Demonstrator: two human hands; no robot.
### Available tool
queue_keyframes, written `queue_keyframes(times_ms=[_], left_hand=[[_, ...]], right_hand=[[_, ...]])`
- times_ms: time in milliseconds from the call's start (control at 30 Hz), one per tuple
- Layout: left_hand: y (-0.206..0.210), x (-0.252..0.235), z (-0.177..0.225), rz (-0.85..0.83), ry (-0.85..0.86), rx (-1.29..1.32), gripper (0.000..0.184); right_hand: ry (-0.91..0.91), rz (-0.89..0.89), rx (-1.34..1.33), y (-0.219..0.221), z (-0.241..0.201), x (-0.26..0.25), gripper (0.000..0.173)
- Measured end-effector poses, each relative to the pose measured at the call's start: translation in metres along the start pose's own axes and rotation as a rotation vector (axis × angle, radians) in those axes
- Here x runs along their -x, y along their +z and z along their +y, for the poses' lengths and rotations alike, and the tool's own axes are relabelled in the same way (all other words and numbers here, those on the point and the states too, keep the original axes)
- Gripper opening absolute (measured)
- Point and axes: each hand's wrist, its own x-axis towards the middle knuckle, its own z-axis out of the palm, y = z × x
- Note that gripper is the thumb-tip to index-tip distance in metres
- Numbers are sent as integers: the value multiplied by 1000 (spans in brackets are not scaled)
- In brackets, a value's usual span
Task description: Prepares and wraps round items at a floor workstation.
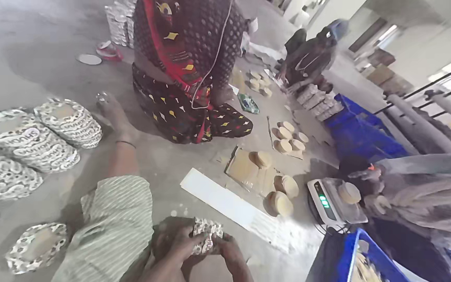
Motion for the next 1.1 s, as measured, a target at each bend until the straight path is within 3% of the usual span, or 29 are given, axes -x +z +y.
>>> queue_keyframes(times_ms=[300,500,700,1100], left_hand=[[0,21,-7,47,108,-121,26],[0,19,1,79,70,-244,30],[1,27,0,91,147,-347,33],[0,24,0,117,201,-352,31]], right_hand=[[-87,89,-42,11,7,29,9],[-46,200,-62,23,3,36,18],[-40,310,-141,31,23,37,21],[-10,276,-129,30,9,42,23]])
